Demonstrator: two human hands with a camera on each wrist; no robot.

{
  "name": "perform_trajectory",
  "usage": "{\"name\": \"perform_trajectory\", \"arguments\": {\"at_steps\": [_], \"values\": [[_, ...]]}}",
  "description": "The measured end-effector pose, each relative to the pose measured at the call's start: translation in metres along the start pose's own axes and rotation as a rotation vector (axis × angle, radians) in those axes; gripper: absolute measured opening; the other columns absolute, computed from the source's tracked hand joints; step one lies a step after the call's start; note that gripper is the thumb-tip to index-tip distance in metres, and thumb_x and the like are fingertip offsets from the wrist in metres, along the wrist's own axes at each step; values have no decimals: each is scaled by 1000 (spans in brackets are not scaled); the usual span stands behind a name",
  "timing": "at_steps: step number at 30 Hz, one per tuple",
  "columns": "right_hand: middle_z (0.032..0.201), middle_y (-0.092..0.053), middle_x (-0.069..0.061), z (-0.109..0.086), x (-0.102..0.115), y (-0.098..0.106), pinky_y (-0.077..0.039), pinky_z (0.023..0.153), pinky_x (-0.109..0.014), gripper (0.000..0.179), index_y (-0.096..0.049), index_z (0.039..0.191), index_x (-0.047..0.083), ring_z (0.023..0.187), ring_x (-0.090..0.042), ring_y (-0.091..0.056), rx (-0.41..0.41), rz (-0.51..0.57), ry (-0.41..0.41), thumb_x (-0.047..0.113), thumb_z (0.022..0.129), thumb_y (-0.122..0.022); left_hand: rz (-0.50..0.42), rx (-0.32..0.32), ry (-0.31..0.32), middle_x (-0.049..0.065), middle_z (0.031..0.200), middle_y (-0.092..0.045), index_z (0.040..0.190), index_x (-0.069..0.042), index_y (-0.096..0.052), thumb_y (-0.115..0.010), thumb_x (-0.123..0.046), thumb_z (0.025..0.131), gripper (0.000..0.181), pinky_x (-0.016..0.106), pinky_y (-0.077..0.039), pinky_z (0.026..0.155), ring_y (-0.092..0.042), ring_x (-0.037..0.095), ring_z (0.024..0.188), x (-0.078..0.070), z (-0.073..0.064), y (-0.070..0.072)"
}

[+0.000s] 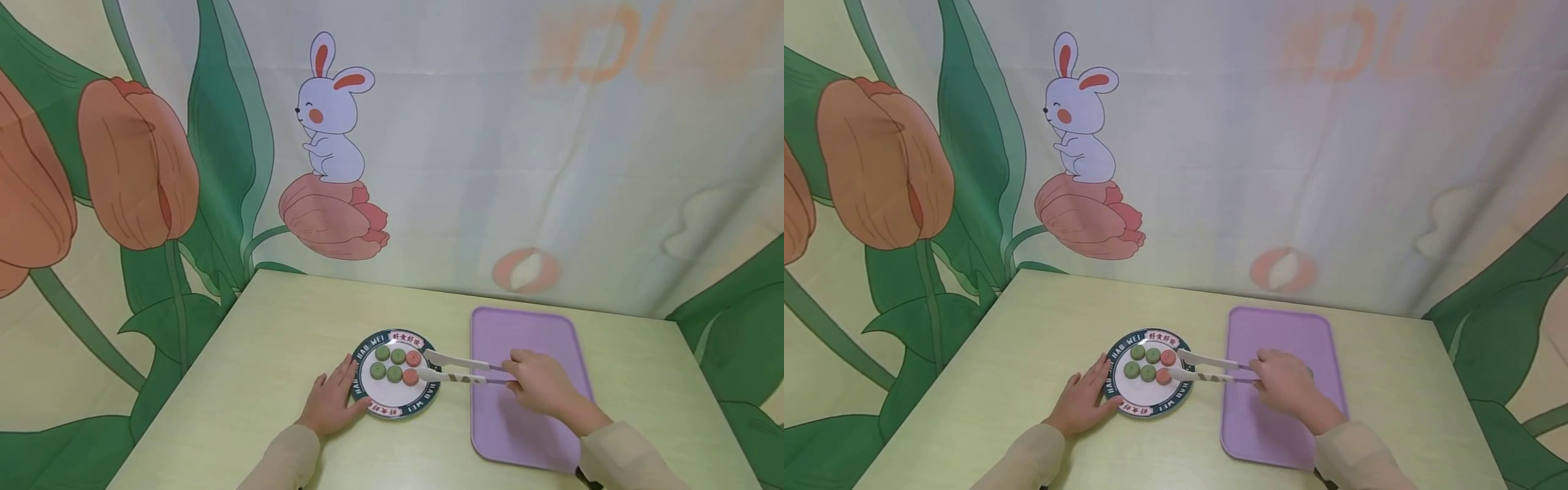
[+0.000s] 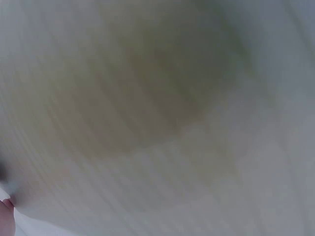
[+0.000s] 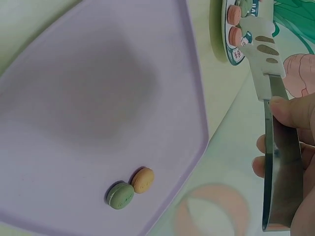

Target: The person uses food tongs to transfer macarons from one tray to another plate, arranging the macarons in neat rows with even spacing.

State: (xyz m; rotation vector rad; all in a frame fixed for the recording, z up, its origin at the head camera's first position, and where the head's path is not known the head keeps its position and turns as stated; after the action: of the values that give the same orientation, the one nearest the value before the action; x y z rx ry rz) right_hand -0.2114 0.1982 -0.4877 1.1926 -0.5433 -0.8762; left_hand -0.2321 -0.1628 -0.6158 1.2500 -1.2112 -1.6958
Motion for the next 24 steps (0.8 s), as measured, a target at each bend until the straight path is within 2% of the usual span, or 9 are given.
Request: {"name": "perform_trajectory", "arguments": {"at_steps": [10,24], "values": [[63,-39,7,-8,-7,-1,-33,45,-24,18,-58,73,13,55,-11,-40,-9,0,-6,14,61,-72,13,13,1,3,149,-16,141,-12,-22,-39,-63,81,81,51,-21,105,-25,21,133,3,1,-3],[65,-41,7,-19,-13,3,-33,46,-24,18,-58,72,13,56,-11,-42,-26,19,-12,13,60,-72,12,-3,-1,4,148,-18,141,-11,-23,-38,-65,80,82,51,-21,105,-26,20,133,5,1,-6]]}}
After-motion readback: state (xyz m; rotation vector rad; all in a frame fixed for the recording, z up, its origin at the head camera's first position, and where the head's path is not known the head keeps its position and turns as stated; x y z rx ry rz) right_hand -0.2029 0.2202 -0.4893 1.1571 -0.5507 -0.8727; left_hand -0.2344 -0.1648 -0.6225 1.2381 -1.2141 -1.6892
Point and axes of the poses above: each hand's wrist, its own z-axis towards the middle knuckle, its own y-axis out of the back of the hand, x = y × z, the point moved 2 cm from there along z, towards the middle knuckle
